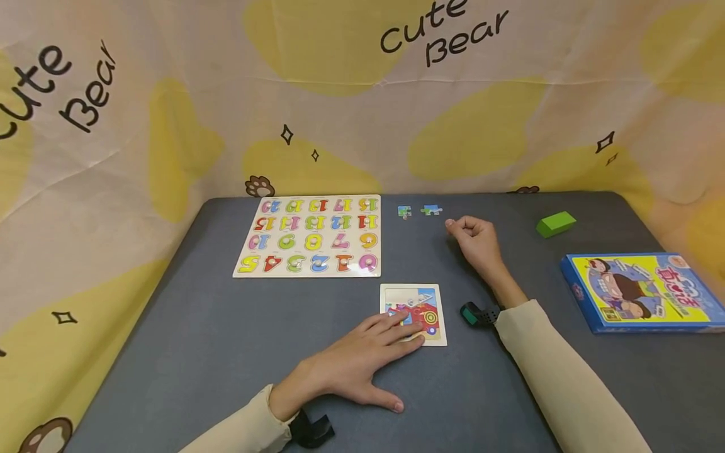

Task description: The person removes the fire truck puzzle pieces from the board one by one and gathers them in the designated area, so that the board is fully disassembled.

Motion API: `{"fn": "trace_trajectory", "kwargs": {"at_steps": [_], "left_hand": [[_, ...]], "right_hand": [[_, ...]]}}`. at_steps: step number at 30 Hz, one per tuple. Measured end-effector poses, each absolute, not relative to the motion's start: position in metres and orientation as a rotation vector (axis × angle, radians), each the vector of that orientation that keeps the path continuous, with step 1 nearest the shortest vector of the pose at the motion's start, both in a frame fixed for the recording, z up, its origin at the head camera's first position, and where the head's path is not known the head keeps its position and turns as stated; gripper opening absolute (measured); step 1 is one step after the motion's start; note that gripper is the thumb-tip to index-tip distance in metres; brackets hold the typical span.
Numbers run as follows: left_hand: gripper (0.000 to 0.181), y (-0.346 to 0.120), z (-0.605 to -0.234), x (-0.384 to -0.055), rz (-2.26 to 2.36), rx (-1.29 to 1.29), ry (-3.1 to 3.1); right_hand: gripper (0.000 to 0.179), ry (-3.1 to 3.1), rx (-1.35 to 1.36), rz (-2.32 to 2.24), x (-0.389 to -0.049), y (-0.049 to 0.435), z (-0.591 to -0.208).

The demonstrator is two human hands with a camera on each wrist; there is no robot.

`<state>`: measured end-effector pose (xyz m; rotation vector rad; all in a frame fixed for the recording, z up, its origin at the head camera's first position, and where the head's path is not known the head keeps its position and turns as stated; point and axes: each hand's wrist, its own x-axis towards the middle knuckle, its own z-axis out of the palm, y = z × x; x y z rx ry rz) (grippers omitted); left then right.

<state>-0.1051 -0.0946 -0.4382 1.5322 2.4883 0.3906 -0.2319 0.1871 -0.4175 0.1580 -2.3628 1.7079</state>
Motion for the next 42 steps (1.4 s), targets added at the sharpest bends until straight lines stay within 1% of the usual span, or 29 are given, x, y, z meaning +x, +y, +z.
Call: {"fn": "trace_trajectory", "kwargs": {"at_steps": [3, 6, 10, 13, 16, 21, 25, 28, 35, 42], "left_hand": [[0.099, -0.095, -0.437, -0.105, 0.39, 1.522, 2.49], [0.099, -0.095, -0.436, -0.105, 0.386, 1.52, 2.493], [0.099, -0.095, -0.436, -0.105, 0.385, 1.525, 2.492], [0.099, -0.095, -0.436, -0.106, 0.383, 1.531, 2.493], [0.099, -0.095, -0.437, -0.106, 0.382, 1.535, 2.494], [0.099, -0.095, -0.436, -0.107, 0.373, 1.546, 2.5], [0.098, -0.094, -0.435, -0.107, 0.372, 1.555, 2.503], [0.099, -0.094, -0.435, -0.107, 0.37, 1.558, 2.503], [0.098, -0.092, -0.436, -0.108, 0.367, 1.57, 2.493], [0.098, -0.093, -0.436, -0.108, 0.39, 1.55, 2.483]], "right_hand": [[0.036, -2.461, 0.25, 1.717, -0.225, 0.184, -0.417], [0.032, -2.55, 0.342, 1.667, -0.224, 0.184, -0.426], [0.021, -2.599, 0.5, 1.599, -0.222, 0.187, -0.441], [0.009, -2.617, 0.649, 1.598, -0.216, 0.188, -0.444], [0.005, -2.638, 0.823, 1.587, -0.208, 0.19, -0.444], [0.016, -2.675, 1.052, 1.466, -0.198, 0.191, -0.445], [0.026, -2.724, 1.115, 1.321, -0.193, 0.19, -0.444], [0.03, -2.767, 1.131, 1.254, -0.189, 0.19, -0.443], [0.031, -2.82, 1.151, 1.197, -0.183, 0.191, -0.441], [0.029, -2.837, 1.155, 1.186, -0.185, 0.19, -0.44]]}}
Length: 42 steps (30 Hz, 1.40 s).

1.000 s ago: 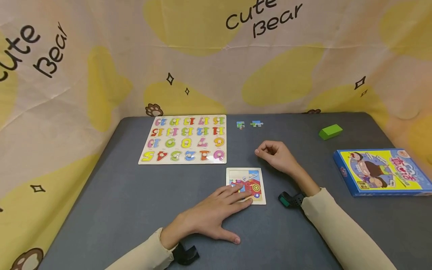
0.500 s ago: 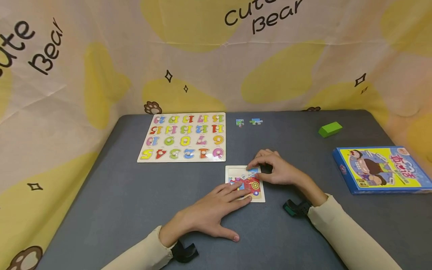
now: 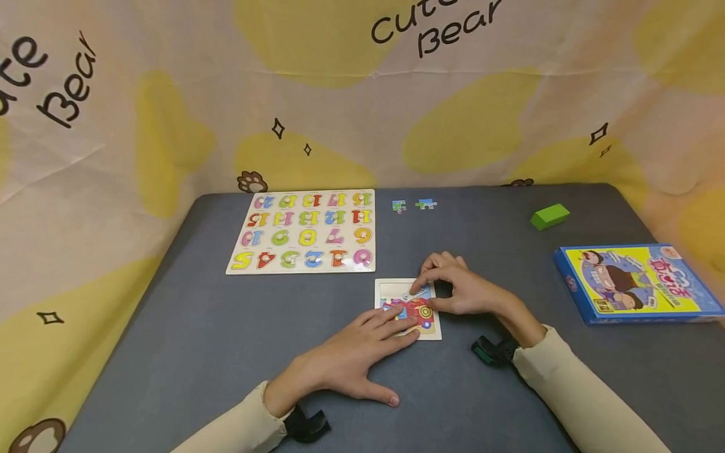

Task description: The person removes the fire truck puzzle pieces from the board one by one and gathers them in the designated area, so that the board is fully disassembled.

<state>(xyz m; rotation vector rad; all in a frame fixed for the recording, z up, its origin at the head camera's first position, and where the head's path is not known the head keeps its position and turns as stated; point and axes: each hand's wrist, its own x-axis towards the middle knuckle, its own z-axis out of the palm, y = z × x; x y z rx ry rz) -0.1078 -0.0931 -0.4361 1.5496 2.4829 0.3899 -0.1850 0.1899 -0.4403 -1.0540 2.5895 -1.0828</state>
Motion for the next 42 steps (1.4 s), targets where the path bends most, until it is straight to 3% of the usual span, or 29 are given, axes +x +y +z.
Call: {"fn": "trace_trajectory", "kwargs": {"at_steps": [35, 42], "left_hand": [[0.098, -0.0928, -0.4357, -0.1074, 0.4, 1.52, 2.482], [0.097, -0.0928, -0.4358, -0.1074, 0.397, 1.516, 2.477]], "right_hand": [[0.029, 2.542, -1.062, -1.064, -0.1839, 0.1898, -0.431], [0.045, 2.554, -1.061, -1.065, -0.1848, 0.1914, -0.4308]]}}
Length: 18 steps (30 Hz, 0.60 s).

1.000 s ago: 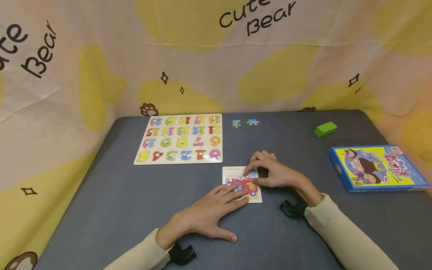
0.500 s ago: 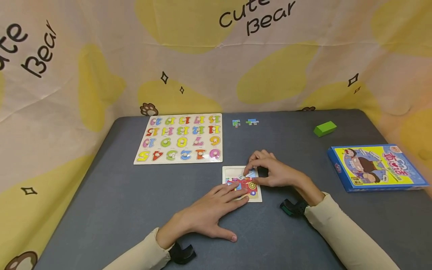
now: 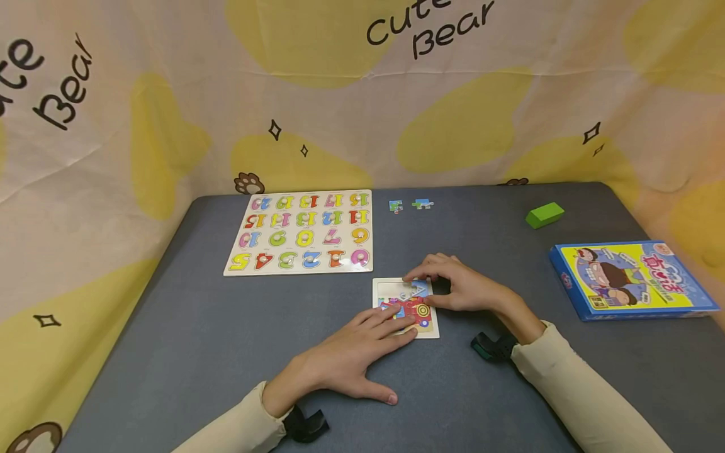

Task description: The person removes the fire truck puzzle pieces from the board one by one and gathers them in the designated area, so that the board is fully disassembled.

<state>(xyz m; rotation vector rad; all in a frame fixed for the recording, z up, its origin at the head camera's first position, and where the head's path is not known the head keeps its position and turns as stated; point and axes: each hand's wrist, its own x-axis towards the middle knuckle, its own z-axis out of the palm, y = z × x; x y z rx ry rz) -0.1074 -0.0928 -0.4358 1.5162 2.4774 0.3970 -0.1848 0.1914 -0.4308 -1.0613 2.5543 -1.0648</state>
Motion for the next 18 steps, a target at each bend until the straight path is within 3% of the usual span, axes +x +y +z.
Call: {"fn": "trace_trajectory", "kwargs": {"at_steps": [18], "left_hand": [[0.098, -0.0932, -0.4365, -0.1067, 0.401, 1.523, 2.49]], "right_hand": [[0.038, 2.55, -1.041, -1.085, -0.1874, 0.1929, -0.4331]]}}
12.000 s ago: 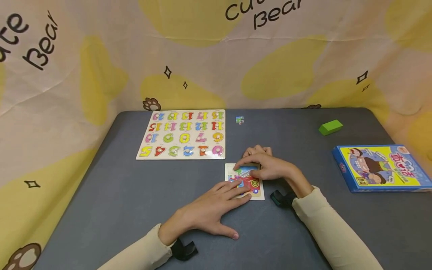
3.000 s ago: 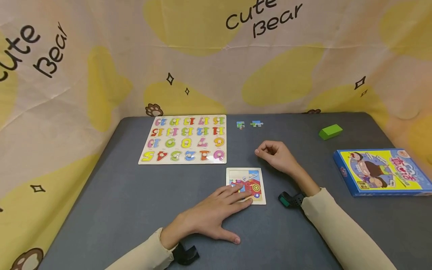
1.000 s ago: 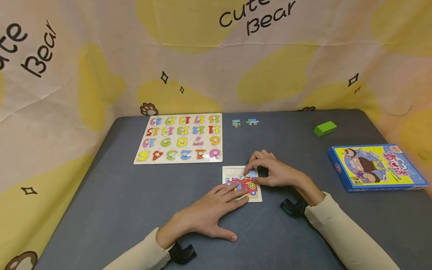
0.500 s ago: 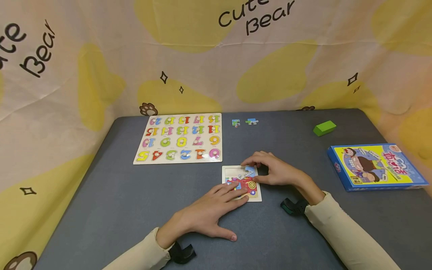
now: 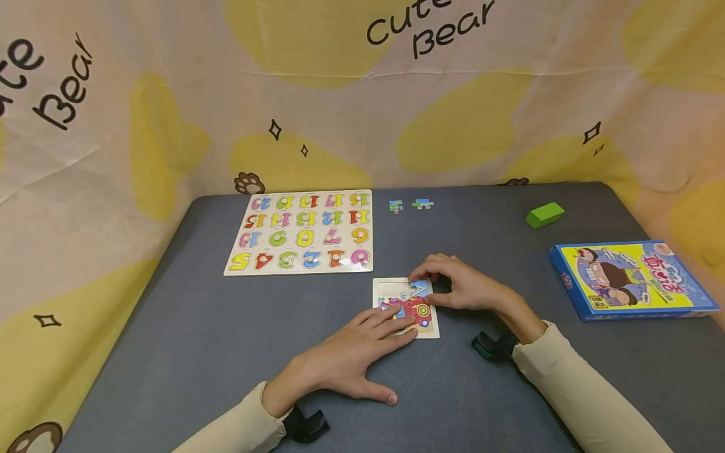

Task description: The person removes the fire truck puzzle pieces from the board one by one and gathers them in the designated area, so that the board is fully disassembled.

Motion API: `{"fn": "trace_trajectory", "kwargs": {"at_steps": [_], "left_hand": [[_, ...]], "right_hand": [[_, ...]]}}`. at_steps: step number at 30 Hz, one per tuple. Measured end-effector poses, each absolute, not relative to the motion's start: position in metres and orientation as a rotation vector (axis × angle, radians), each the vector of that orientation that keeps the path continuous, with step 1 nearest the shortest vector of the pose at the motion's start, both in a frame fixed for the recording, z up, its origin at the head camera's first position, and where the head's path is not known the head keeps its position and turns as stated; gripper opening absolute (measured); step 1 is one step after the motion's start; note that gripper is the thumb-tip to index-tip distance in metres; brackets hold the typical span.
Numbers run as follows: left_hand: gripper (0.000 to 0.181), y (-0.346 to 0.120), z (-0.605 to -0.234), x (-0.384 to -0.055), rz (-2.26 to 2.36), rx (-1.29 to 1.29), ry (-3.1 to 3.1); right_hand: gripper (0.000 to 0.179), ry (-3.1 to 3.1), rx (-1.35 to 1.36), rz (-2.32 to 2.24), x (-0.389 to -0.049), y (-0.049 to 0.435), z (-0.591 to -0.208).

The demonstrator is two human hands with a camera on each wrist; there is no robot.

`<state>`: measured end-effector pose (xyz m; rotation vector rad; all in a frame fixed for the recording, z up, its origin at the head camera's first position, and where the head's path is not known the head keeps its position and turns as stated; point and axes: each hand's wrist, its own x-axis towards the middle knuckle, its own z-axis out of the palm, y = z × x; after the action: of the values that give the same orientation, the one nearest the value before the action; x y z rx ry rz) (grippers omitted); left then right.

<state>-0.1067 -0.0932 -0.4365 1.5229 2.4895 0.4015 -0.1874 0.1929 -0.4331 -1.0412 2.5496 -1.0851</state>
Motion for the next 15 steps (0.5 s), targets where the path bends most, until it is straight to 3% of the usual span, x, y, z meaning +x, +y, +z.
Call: {"fn": "trace_trajectory", "kwargs": {"at_steps": [15], "left_hand": [[0.098, -0.0932, -0.4371, -0.1068, 0.399, 1.528, 2.49]], "right_hand": [[0.039, 2.552, -1.048, -1.069, -0.1892, 0.1948, -0.434]]}}
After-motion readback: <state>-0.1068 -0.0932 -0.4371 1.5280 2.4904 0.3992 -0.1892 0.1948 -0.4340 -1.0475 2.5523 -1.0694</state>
